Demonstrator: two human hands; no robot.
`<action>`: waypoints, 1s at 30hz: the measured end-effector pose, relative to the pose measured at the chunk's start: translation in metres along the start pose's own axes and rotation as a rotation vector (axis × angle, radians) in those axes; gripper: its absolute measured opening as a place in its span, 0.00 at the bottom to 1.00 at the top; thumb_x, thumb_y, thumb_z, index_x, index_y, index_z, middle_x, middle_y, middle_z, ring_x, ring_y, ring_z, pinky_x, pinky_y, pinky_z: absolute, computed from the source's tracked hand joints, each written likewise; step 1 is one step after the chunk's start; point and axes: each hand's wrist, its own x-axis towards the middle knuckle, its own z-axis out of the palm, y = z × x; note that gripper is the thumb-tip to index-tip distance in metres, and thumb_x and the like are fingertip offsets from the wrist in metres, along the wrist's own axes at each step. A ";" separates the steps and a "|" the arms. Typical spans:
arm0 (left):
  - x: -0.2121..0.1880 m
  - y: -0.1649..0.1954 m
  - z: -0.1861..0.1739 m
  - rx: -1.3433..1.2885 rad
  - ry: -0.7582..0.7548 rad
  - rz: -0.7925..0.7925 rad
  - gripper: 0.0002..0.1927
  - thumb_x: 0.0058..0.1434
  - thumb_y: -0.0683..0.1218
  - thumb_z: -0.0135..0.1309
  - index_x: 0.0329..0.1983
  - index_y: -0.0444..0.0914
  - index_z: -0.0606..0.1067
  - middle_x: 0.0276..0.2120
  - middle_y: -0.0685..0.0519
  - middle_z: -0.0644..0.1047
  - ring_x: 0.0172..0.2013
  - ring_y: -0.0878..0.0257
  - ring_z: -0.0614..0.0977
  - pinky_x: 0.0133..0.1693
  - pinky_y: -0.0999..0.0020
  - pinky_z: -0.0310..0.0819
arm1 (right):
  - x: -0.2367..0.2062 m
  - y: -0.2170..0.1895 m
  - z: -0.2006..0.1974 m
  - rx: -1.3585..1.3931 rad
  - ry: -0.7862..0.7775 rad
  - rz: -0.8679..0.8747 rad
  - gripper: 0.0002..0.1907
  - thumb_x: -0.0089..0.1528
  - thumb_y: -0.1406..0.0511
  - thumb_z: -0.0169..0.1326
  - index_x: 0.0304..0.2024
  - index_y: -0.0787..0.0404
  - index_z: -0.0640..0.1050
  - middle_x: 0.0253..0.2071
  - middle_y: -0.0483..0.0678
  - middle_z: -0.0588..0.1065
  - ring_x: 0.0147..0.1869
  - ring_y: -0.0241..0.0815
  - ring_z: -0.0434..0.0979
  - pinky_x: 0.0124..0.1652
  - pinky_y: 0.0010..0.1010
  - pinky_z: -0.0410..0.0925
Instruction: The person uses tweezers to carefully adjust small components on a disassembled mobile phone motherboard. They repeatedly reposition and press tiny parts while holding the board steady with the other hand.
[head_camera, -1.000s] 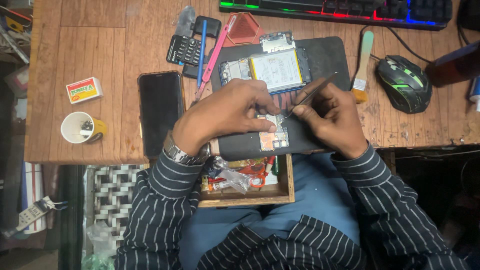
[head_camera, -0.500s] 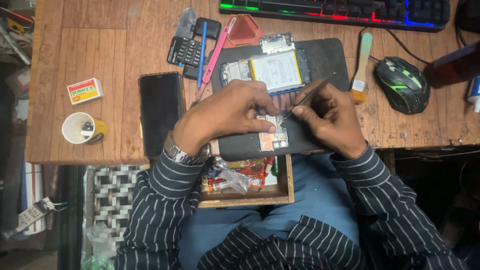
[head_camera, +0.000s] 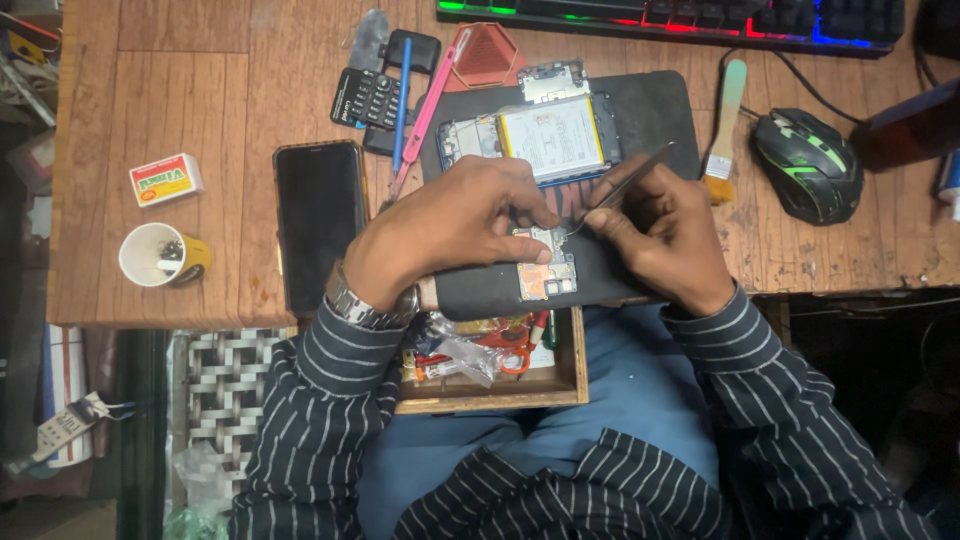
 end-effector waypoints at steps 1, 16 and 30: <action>0.000 0.000 0.000 0.012 0.007 0.021 0.17 0.52 0.50 0.70 0.40 0.36 0.82 0.33 0.49 0.78 0.32 0.57 0.80 0.34 0.64 0.74 | 0.000 0.000 0.000 -0.013 0.007 0.001 0.09 0.63 0.76 0.59 0.44 0.65 0.74 0.39 0.46 0.77 0.45 0.32 0.77 0.45 0.24 0.71; 0.000 0.000 0.001 0.021 -0.002 0.001 0.18 0.51 0.51 0.70 0.40 0.36 0.82 0.33 0.49 0.78 0.32 0.57 0.81 0.34 0.63 0.74 | -0.002 0.001 0.001 0.041 0.001 0.003 0.08 0.64 0.76 0.59 0.44 0.65 0.74 0.40 0.45 0.76 0.45 0.31 0.75 0.46 0.23 0.70; 0.000 -0.001 0.001 0.041 0.014 0.044 0.17 0.52 0.50 0.70 0.40 0.36 0.82 0.33 0.49 0.78 0.33 0.56 0.81 0.35 0.63 0.74 | -0.001 0.002 0.000 -0.006 0.012 0.007 0.09 0.64 0.76 0.60 0.44 0.65 0.74 0.39 0.45 0.76 0.44 0.31 0.76 0.44 0.23 0.70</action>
